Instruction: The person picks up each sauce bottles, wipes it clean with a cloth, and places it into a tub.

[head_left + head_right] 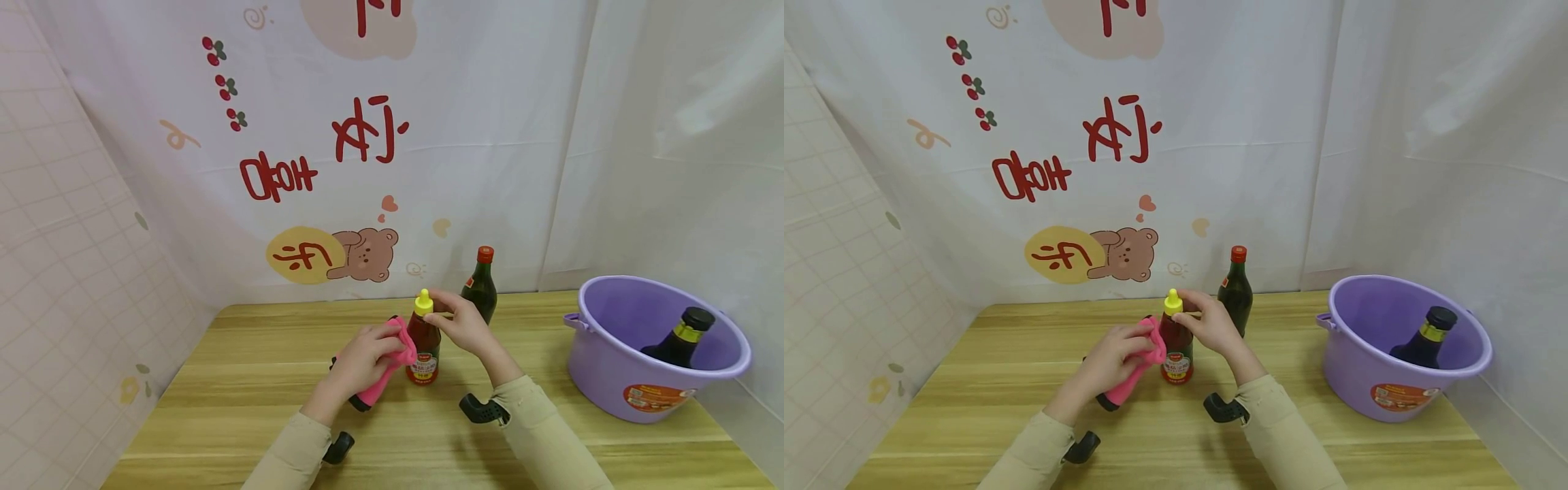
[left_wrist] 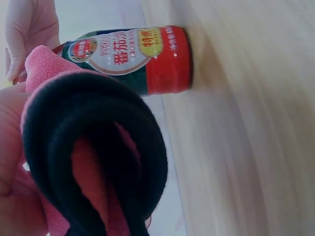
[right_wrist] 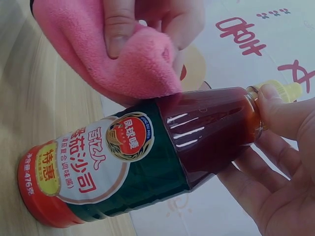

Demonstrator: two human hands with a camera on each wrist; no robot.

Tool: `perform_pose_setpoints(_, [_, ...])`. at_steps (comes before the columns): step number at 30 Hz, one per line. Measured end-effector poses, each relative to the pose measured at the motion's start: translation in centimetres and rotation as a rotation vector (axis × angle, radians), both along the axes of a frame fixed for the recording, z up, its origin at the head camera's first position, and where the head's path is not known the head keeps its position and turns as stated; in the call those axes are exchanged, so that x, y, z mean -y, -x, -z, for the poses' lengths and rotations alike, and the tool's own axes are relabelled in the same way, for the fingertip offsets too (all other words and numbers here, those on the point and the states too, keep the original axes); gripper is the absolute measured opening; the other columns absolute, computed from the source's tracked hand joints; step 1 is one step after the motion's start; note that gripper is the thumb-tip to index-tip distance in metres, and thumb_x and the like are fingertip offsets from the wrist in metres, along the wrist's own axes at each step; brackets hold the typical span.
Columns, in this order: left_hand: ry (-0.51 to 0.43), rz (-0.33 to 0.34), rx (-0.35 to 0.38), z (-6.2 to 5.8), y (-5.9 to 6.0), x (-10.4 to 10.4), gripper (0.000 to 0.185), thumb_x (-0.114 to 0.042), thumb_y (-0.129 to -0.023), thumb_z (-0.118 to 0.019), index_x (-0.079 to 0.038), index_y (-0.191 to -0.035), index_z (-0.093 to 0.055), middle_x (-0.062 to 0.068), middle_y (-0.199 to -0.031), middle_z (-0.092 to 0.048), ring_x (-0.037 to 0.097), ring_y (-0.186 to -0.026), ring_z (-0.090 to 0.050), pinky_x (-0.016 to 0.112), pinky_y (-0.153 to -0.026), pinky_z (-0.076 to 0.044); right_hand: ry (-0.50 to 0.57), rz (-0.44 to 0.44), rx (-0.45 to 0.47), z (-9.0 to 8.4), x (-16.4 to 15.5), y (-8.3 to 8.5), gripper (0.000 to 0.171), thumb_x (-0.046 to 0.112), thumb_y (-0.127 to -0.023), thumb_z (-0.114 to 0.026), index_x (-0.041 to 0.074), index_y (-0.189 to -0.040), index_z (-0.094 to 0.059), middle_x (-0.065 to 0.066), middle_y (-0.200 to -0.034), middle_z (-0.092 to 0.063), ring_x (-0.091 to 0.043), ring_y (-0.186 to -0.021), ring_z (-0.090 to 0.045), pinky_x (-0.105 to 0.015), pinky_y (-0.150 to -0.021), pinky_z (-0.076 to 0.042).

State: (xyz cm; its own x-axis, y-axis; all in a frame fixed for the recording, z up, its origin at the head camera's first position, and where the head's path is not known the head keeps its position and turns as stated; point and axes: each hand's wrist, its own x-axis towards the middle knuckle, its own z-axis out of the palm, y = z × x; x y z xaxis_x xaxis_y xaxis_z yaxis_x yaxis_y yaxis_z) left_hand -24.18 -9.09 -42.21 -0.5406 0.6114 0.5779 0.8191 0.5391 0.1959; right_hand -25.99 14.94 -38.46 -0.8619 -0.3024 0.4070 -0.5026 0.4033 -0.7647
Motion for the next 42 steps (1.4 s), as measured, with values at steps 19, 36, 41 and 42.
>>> perform_pose_setpoints(19, [0.092,0.006,0.058,2.5,0.2,0.0,0.017,-0.010,-0.084,-0.079,-0.022,-0.095,-0.074,0.007,-0.123,-0.066,0.025,-0.099,-0.059,0.037,-0.082,-0.054,-0.006,0.004,-0.006,0.2,0.0,0.1,0.044,0.009,-0.093,-0.069,0.004,-0.135,-0.058,-0.014,-0.119,-0.064,-0.030,-0.104,-0.065,-0.054,-0.093,-0.050])
perform_pose_setpoints(36, [0.254,0.043,0.122,3.5,0.6,-0.4,0.012,-0.014,-0.084,-0.080,-0.020,-0.093,-0.075,-0.004,-0.103,-0.067,0.016,-0.081,-0.052,0.026,-0.074,-0.049,-0.001,-0.002,-0.004,0.4,0.0,0.1,0.045,0.009,-0.093,-0.069,0.003,-0.136,-0.057,-0.015,-0.119,-0.064,-0.031,-0.104,-0.065,-0.053,-0.093,-0.050])
perform_pose_setpoints(41, [0.290,0.039,0.132,3.5,1.0,-0.7,0.017,-0.008,-0.081,-0.081,-0.021,-0.090,-0.075,-0.008,-0.096,-0.066,0.014,-0.079,-0.053,0.026,-0.074,-0.047,0.004,0.002,-0.006,0.4,0.1,0.1,0.045,0.009,-0.093,-0.069,0.003,-0.136,-0.058,-0.015,-0.120,-0.064,-0.032,-0.105,-0.065,-0.053,-0.093,-0.051])
perform_pose_setpoints(42, [0.300,0.037,0.133,3.5,1.1,-0.8,0.018,-0.007,-0.081,-0.080,-0.022,-0.090,-0.075,-0.009,-0.095,-0.067,0.013,-0.078,-0.053,0.026,-0.074,-0.047,0.008,0.003,-0.003,0.4,0.1,0.1,0.045,0.009,-0.093,-0.069,0.004,-0.136,-0.057,-0.015,-0.120,-0.064,-0.032,-0.105,-0.065,-0.053,-0.093,-0.051])
